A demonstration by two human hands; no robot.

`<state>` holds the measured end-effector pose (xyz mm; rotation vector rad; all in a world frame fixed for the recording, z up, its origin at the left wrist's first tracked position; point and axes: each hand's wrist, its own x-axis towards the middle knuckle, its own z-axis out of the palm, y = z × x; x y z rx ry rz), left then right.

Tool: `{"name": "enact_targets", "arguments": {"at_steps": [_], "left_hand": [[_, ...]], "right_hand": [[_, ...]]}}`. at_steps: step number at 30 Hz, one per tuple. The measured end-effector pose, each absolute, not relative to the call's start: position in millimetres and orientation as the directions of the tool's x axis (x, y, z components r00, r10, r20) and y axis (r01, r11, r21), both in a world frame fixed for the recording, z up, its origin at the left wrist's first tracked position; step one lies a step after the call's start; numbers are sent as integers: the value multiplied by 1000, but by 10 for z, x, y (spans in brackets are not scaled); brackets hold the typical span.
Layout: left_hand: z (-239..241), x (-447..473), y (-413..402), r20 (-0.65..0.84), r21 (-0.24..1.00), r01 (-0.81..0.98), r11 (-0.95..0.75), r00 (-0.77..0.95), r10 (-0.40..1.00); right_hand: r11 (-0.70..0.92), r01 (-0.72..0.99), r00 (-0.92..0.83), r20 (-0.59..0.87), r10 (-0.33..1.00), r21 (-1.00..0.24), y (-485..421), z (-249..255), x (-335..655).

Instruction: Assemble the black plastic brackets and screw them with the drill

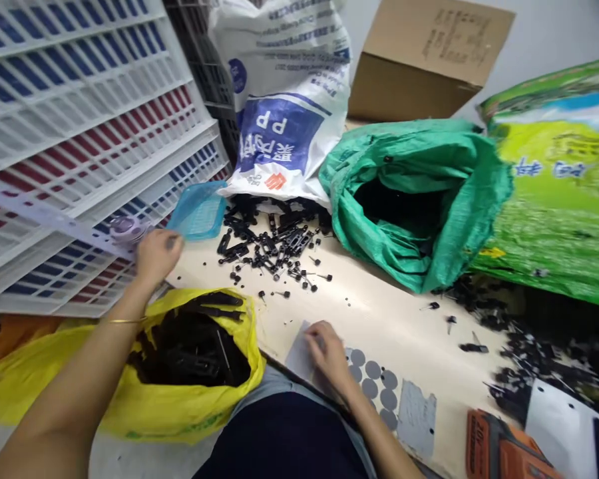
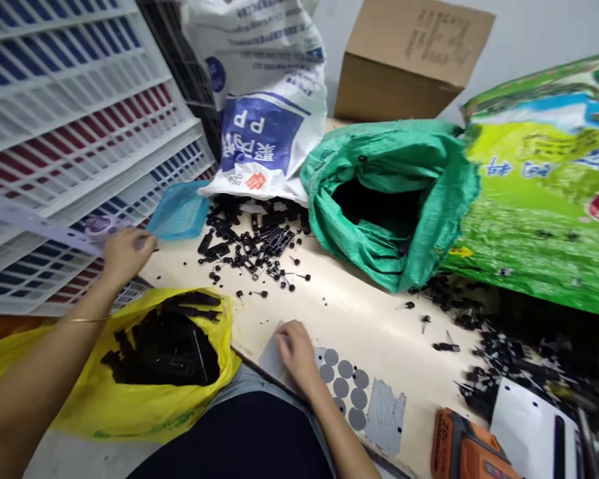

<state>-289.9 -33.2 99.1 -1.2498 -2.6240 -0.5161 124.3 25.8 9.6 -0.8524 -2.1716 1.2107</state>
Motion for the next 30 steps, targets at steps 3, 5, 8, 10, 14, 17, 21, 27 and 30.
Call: {"name": "enact_targets", "arguments": {"at_steps": [3,5,8,10,14,17,21,27,30], "left_hand": [[711,-2492,649,88,351,861,369,-422,902],[445,-2093,1139,-9,394,877,276,-297,955],[88,-1552,1511,-27,336,913,232,-237,971],[-92,-1327,1561,43,257,933,252,-272,961],[-316,-1179,1487,208,200,954,223,-264,942],[-377,-1177,1460,267,185,961,205,-249,931],[-398,-1157,1498,308,163,965,205,-247,919],[-467,-1157,1558,319,124,973,197,-227,920],[-433,-1179,1530,330,133,972,191,-226,917]], "right_hand": [[235,435,-369,66,927,-869,604,0,1657],[191,495,-238,79,968,-848,880,55,1851],[212,590,-147,154,977,-779,1431,293,1960],[253,684,-159,199,967,-684,1897,478,1926],[290,883,-229,201,952,-368,2921,670,1716],[266,948,-238,161,958,-177,3614,611,1520],[271,961,-269,35,962,-58,4336,442,1273],[325,941,-329,-29,944,-97,5033,241,1072],[348,929,-351,-2,936,-122,5172,171,1072]]}}
